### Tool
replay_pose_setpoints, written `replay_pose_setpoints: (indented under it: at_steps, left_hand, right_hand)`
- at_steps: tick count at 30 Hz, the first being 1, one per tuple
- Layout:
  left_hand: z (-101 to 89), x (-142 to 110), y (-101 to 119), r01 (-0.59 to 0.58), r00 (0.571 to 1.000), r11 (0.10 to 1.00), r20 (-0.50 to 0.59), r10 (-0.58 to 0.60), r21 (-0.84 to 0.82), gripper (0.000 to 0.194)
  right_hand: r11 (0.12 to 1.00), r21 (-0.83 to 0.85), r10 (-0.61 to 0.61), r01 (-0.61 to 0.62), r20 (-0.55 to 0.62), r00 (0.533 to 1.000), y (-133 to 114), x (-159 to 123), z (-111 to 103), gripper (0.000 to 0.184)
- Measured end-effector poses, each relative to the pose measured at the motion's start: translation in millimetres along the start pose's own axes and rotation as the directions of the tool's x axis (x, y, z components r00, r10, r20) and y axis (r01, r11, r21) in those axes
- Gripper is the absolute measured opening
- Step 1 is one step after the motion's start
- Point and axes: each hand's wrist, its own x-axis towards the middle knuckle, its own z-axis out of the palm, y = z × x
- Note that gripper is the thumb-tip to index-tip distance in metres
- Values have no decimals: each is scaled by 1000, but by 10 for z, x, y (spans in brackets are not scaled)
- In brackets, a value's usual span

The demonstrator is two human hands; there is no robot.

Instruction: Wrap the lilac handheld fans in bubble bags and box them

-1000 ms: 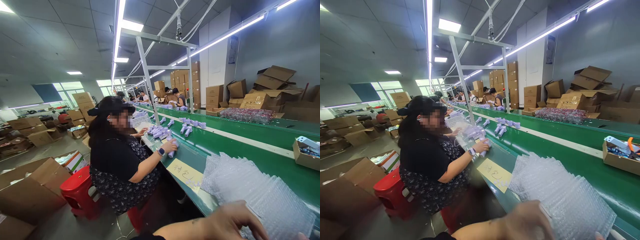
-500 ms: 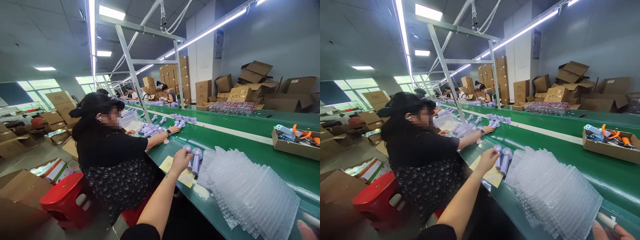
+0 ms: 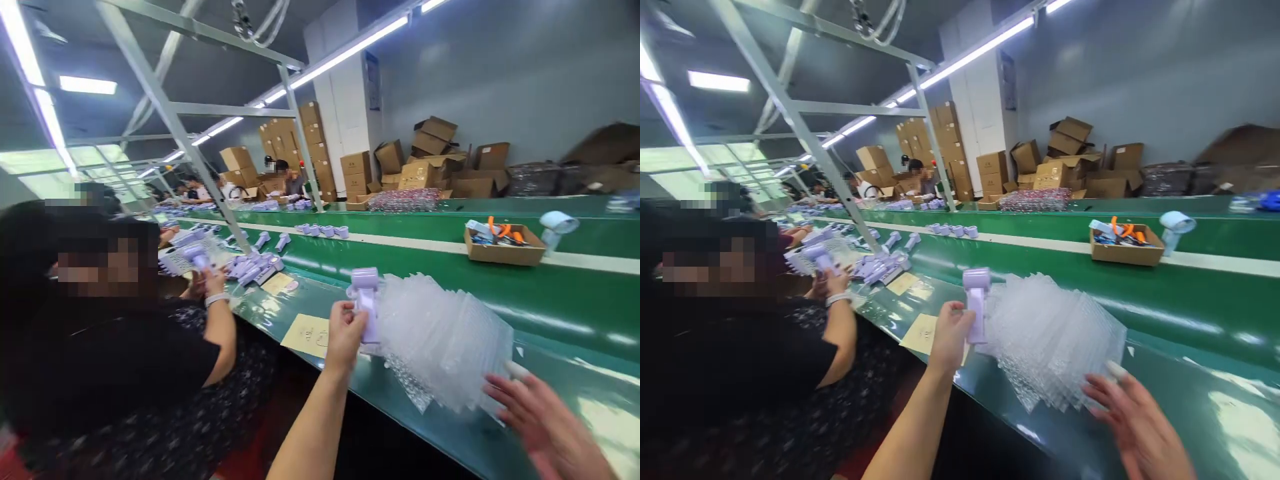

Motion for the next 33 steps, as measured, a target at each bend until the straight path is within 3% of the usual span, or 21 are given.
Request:
replay_pose_setpoints:
  at_steps: [2, 3, 4, 5, 6, 7, 9, 10, 11, 13, 15, 17, 19, 22, 25, 28, 30, 31, 32, 33]
  left_hand:
    - [403, -402, -31, 73, 964, 986, 265, -32, -148, 34]
    - [584, -589, -52, 92, 911, 987, 412, -29, -135, 31]
    - [736, -745, -66, 50, 841, 995, 541, 3, -84, 27]
    - [853, -856, -71, -68, 759, 998, 648, 63, -18, 23]
    - [938, -915, -66, -262, 662, 964, 735, 149, 41, 22]
    - [995, -922, -53, -496, 542, 865, 806, 238, 78, 23]
    - [1062, -810, -23, -872, 266, 482, 908, 324, 84, 22]
    - [1088, -718, -18, -961, 147, 270, 941, 304, 63, 19]
    - [1115, -620, -22, -995, 60, 95, 968, 245, 38, 16]
    - [1186, -446, -56, -995, -25, -101, 997, 73, -18, 10]
    - [1271, -347, -91, -988, -58, -142, 996, -61, -67, 12]
    - [1360, -338, -87, -995, -38, -90, 997, -69, -44, 14]
    - [1449, -411, -39, -997, 54, 56, 999, 8, 53, 20]
    - [1580, -599, 34, -881, 195, 446, 980, 32, 160, 18]
    - [1699, -738, 5, -570, 292, 776, 950, -115, 269, 13]
    - [1797, -758, -78, -211, 504, 885, 822, -265, 414, 9]
    - [1838, -759, -93, -118, 616, 910, 748, -247, 398, 7]
    - [1848, -776, -82, -147, 636, 921, 748, -192, 361, 7]
    - [1851, -806, -61, -221, 624, 926, 774, -108, 307, 7]
    - [1847, -850, -35, -334, 574, 913, 819, 0, 234, 8]
  right_hand:
    - [963, 229, 85, -140, 236, 968, -124, -62, 251, 44]
    - [945, 292, 74, -150, 255, 964, -179, -66, 322, 44]
    - [933, 331, 62, -138, 231, 971, -226, -60, 342, 43]
    - [932, 348, 50, -102, 155, 987, -268, -53, 310, 41]
    - [935, 350, 36, -52, 53, 998, -306, -53, 231, 38]
    - [940, 340, 21, -4, -47, 999, -342, -64, 115, 37]
    - [947, 315, -7, 67, -190, 982, -401, -128, -176, 41]
    - [948, 310, 0, 73, -227, 974, -419, -179, -326, 44]
    - [948, 315, 30, 52, -248, 968, -422, -240, -465, 47]
    - [933, 354, 150, -55, -247, 957, -377, -382, -682, 49]
    - [897, 399, 284, -189, -195, 939, -269, -536, -796, 47]
    - [858, 427, 366, -284, -122, 922, -144, -679, -799, 42]
    - [845, 427, 368, -322, -28, 929, -64, -780, -709, 39]
    - [880, 398, 251, -260, 75, 965, -85, -791, -518, 43]
    - [905, 361, 203, -224, 95, 975, -188, -673, -435, 42]
    - [930, 303, 194, -209, 80, 978, -217, -588, -486, 39]
    - [950, 241, 194, -200, 48, 980, -174, -587, -528, 41]
    - [955, 219, 198, -198, 24, 980, -145, -598, -540, 42]
    - [958, 211, 201, -196, 1, 980, -117, -611, -543, 42]
    - [959, 214, 194, -185, -23, 981, -96, -625, -540, 42]
